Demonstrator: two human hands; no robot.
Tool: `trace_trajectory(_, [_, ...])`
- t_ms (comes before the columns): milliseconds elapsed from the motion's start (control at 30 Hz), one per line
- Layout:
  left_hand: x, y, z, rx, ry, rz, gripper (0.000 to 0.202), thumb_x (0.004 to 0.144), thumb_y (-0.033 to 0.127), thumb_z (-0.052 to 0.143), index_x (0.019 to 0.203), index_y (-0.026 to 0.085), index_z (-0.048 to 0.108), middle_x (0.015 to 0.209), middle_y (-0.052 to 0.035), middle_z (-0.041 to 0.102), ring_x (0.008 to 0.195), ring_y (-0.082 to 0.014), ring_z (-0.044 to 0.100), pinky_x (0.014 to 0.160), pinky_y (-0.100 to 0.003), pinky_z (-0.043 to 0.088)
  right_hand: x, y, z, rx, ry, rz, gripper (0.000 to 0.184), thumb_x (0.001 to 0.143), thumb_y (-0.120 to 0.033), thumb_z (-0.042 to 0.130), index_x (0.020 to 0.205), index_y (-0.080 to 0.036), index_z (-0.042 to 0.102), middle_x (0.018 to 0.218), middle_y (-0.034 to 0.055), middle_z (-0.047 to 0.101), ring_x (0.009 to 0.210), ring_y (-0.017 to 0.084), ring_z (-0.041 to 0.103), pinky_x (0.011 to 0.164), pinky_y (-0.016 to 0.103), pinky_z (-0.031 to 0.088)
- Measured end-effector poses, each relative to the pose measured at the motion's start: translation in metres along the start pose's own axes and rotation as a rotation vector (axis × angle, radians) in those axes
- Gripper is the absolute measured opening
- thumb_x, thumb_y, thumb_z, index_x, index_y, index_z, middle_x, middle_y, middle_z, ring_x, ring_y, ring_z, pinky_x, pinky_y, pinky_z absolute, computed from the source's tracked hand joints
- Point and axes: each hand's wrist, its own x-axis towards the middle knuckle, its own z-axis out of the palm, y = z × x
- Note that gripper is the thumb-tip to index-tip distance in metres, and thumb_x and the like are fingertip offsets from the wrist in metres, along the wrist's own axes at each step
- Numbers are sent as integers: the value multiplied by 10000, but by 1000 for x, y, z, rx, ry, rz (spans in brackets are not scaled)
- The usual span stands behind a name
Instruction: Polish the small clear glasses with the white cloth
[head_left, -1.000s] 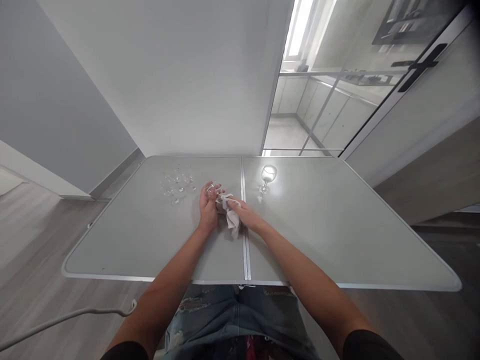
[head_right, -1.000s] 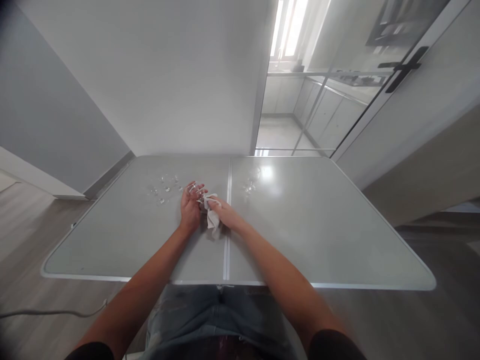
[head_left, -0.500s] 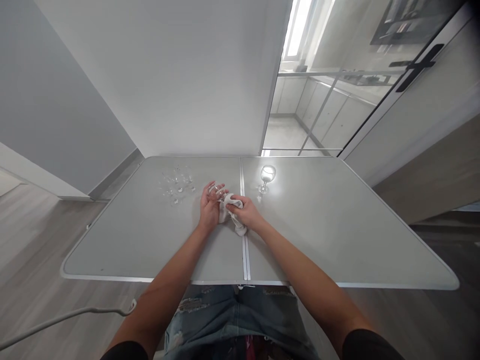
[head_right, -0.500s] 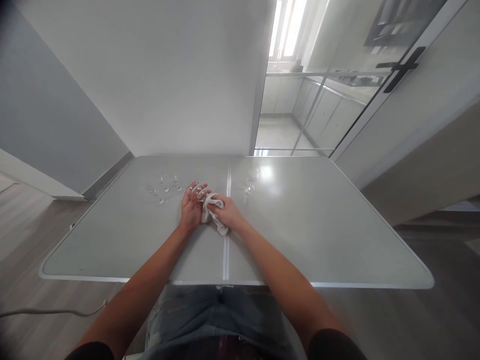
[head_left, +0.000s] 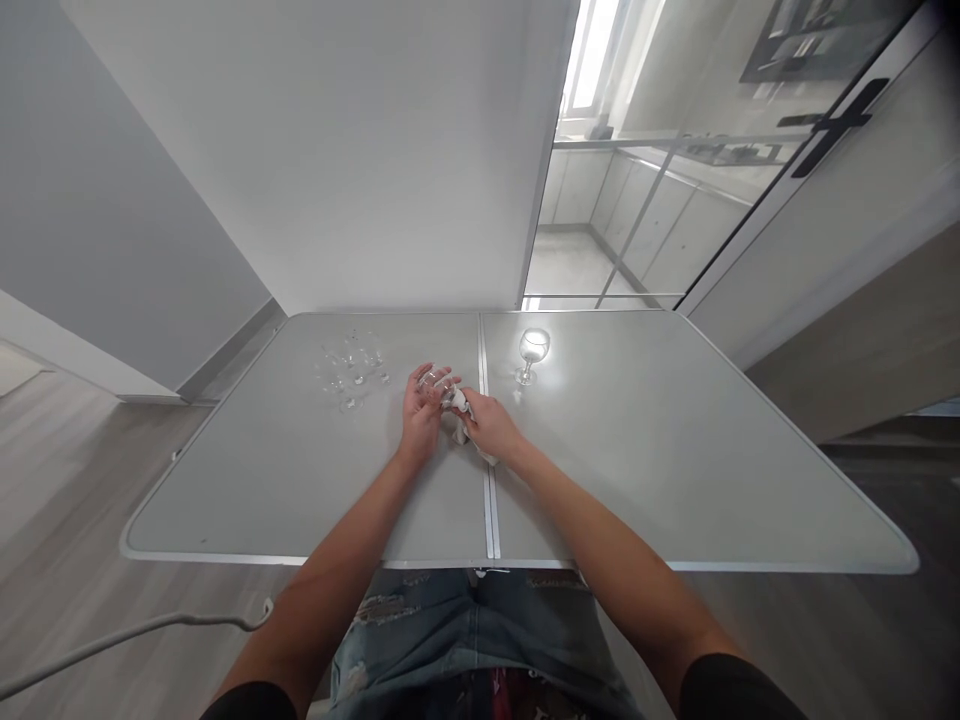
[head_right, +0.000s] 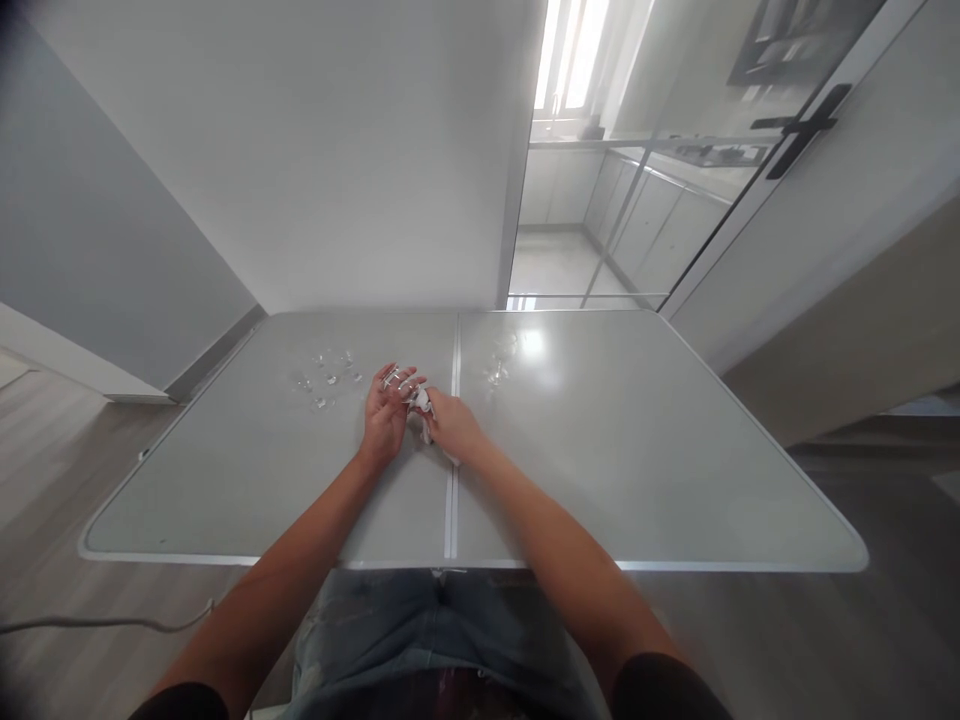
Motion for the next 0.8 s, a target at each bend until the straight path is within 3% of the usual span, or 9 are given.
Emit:
trace_trajectory(67, [0, -1, -1, -8, 5, -19, 502, 857, 468, 729, 1279, 274, 537, 1314, -132, 623, 1117, -268, 682, 873, -382, 561, 1, 2, 0, 92, -1, 27, 204, 915, -392, 543, 873, -204, 612, 707, 11, 592, 643, 159, 473, 652, 281, 329])
trace_trajectory(133, [-1, 0, 0, -26, -15, -37, 502, 849, 473, 736, 1264, 264, 546, 1300, -132, 633, 1100, -267, 690, 919, -415, 553, 2, 6, -1, 320, -8, 122, 317, 887, -500, 566, 794, -200, 612, 692, 7, 601, 642, 156, 492, 644, 275, 360])
trace_trajectory(300, [-2, 3, 4, -65, -74, -40, 533, 833, 466, 757, 1279, 263, 549, 1294, -131, 632, 1100, -277, 693, 1004, -476, 517, 4, 11, 1, 827, -10, 380, 457, 700, -631, 749, 785, -192, 656, 672, -9, 640, 597, 141, 540, 611, 270, 420])
trace_trajectory(367, [-2, 5, 5, -72, -47, -17, 516, 844, 473, 744, 1270, 264, 545, 1297, -132, 625, 1115, -286, 688, 1009, -489, 513, 6, 12, 1, 915, 84, 404, 467, 673, -624, 783, 814, -196, 659, 687, -8, 652, 608, 143, 562, 611, 270, 444])
trace_trajectory(533, [1, 9, 3, -52, 94, 106, 491, 855, 510, 720, 1247, 287, 525, 1411, -132, 530, 1225, -303, 632, 1027, -508, 509, 9, 15, -6, 917, 545, 384, 444, 761, -595, 715, 1013, -242, 624, 900, 7, 701, 824, 167, 647, 729, 276, 508])
trace_trajectory(600, [3, 10, 3, -39, 118, 167, 512, 823, 474, 769, 1236, 300, 522, 1431, -116, 493, 1269, -308, 604, 1058, -512, 493, 8, 13, -6, 911, 468, 408, 430, 748, -545, 735, 1026, -240, 614, 923, 9, 698, 860, 170, 650, 759, 277, 507])
trace_trajectory(700, [5, 11, 3, 4, 122, 236, 576, 758, 408, 844, 1225, 323, 519, 1412, -86, 484, 1300, -300, 583, 1102, -500, 468, 4, 7, -1, 999, 195, 455, 436, 679, -466, 808, 972, -218, 600, 880, 9, 688, 815, 175, 644, 751, 288, 500])
trace_trajectory(800, [5, 9, 4, 68, 117, 226, 629, 708, 365, 885, 1217, 328, 517, 1359, -73, 529, 1261, -281, 616, 1078, -460, 494, 3, 6, 8, 1022, 190, 447, 453, 626, -403, 855, 935, -217, 581, 843, -12, 670, 780, 159, 626, 743, 282, 487])
